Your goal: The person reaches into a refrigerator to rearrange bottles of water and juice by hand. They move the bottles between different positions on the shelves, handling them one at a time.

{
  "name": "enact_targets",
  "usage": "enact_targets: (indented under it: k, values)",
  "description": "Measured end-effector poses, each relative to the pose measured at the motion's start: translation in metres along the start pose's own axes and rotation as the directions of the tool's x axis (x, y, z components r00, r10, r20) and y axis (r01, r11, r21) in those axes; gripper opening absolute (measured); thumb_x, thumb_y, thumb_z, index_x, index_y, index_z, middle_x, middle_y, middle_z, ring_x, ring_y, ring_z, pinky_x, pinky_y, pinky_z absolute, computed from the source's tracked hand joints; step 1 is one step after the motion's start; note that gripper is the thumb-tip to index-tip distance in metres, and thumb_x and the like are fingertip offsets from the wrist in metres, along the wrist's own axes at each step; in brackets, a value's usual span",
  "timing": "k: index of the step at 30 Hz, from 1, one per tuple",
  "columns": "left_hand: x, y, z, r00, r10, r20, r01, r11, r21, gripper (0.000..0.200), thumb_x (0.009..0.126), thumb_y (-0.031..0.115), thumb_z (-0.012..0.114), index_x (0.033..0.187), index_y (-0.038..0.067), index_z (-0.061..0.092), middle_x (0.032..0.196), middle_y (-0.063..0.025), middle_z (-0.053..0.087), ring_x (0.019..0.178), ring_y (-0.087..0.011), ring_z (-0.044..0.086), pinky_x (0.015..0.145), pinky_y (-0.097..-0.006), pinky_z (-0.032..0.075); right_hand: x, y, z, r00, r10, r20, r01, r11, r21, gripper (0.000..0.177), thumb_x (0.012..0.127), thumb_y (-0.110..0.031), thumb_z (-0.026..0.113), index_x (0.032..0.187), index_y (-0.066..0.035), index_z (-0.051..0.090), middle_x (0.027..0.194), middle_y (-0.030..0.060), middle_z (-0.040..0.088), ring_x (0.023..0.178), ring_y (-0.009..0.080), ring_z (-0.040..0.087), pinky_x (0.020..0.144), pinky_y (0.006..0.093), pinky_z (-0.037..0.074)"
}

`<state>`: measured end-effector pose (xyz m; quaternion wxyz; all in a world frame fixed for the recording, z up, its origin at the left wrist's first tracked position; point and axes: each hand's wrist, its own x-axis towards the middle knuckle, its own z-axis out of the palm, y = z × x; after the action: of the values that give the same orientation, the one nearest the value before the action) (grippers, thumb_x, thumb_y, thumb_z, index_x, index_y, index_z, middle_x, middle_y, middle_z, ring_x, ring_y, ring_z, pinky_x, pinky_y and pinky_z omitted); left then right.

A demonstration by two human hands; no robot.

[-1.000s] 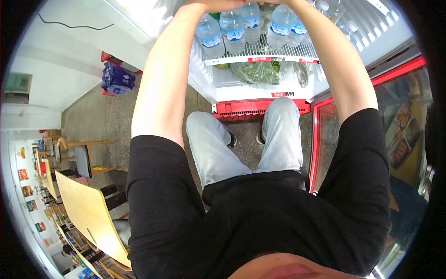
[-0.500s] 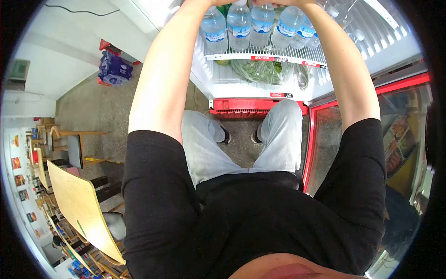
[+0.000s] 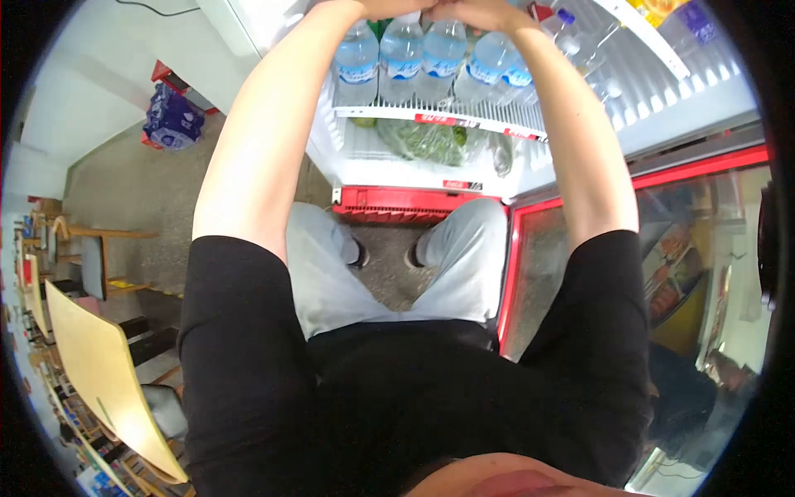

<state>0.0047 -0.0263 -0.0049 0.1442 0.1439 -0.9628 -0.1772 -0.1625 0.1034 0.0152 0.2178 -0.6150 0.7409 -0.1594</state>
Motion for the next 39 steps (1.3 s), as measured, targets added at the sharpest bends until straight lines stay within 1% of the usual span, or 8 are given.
enact_targets:
  k: [7,10,16,20,25,28,32,39]
  values:
    - [-0.015,0.013,-0.004,0.992,-0.075,-0.101,0.082,0.995,0.063,0.049,0.098,0.046,0.051,0.107,0.004,0.075,0.108,-0.0236,0.073,0.103,-0.0418,0.069,0.093,-0.049,0.052,-0.003,0.006,0.008,0.998,-0.065,-0.01,0.066,0.995,0.075,0.052,0.086,-0.049,0.069,0.115,-0.007,0.078,0.096,0.0149,0.073,0.07,0.0215,0.067,0.061,0.0365,0.059]
    - [-0.018,0.011,0.0,0.992,-0.058,-0.113,0.062,0.997,0.04,0.054,0.102,0.048,0.044,0.11,0.004,0.074,0.111,-0.0249,0.072,0.106,-0.0425,0.068,0.096,-0.0493,0.051,0.019,0.026,0.013,0.996,-0.084,-0.003,0.084,0.993,-0.08,0.049,0.086,-0.052,0.068,0.107,-0.009,0.078,0.098,0.0107,0.074,0.079,0.024,0.072,0.06,0.036,0.058]
    - [-0.019,0.021,-0.014,0.98,-0.193,-0.056,0.192,0.981,-0.033,0.057,0.104,0.051,0.039,0.107,0.008,0.076,0.107,-0.0238,0.073,0.103,-0.0428,0.069,0.096,-0.0488,0.051,0.012,0.017,0.012,0.995,-0.09,-0.046,0.087,0.993,-0.079,0.056,0.076,-0.054,0.068,0.098,-0.003,0.08,0.076,0.0132,0.07,0.063,0.0232,0.068,0.053,0.0348,0.056]
    - [-0.016,0.013,-0.007,0.983,-0.159,-0.09,0.153,0.985,-0.073,0.059,0.104,0.053,0.039,0.106,0.008,0.076,0.107,-0.0238,0.073,0.103,-0.0427,0.069,0.095,-0.0484,0.051,0.016,0.025,0.013,0.996,-0.091,-0.01,0.09,0.995,-0.046,0.057,0.074,-0.054,0.07,0.097,-0.002,0.079,0.075,0.0142,0.071,0.06,0.0237,0.068,0.052,0.0344,0.056]
    - [-0.007,0.005,0.002,0.989,-0.086,-0.119,0.084,0.996,-0.018,0.049,0.098,0.048,0.052,0.106,0.005,0.074,0.106,-0.0242,0.073,0.101,-0.0423,0.069,0.091,-0.0489,0.052,0.015,0.024,0.012,0.995,-0.097,-0.002,0.097,0.994,-0.046,0.062,0.075,-0.057,0.07,0.094,0.002,0.078,0.074,0.0159,0.07,0.059,0.0247,0.069,0.052,0.0345,0.055]
    - [-0.009,0.007,0.001,0.996,-0.031,-0.083,0.028,0.999,-0.037,0.045,0.092,0.044,0.06,0.101,0.002,0.074,0.102,-0.0231,0.074,0.097,-0.0406,0.071,0.087,-0.0485,0.053,0.014,0.024,0.011,0.998,-0.056,0.023,0.057,0.996,-0.072,0.054,0.08,-0.053,0.067,0.106,-0.007,0.079,0.079,0.0057,0.067,0.066,0.0197,0.064,0.053,0.0307,0.053]
    - [-0.018,0.028,-0.02,0.971,-0.193,0.141,0.202,0.978,-0.051,0.045,0.088,0.044,0.064,0.091,0.001,0.073,0.092,-0.0213,0.075,0.09,-0.0376,0.072,0.082,-0.0474,0.054,0.017,0.031,0.014,0.998,-0.047,0.028,0.049,0.998,-0.047,0.056,0.083,-0.055,0.066,0.109,-0.007,0.078,0.085,0.0112,0.07,0.065,0.0222,0.067,0.056,0.0329,0.056]
    - [-0.011,0.01,-0.008,0.997,-0.061,0.048,0.058,0.996,0.065,0.047,0.084,0.049,0.066,0.088,0.004,0.076,0.095,-0.0212,0.075,0.092,-0.0364,0.073,0.083,-0.0464,0.056,0.008,0.015,0.004,0.997,-0.011,0.083,0.013,1.0,-0.026,0.051,0.085,-0.047,0.067,0.112,-0.005,0.078,0.097,0.0164,0.074,0.072,0.0244,0.071,0.063,0.0347,0.059]
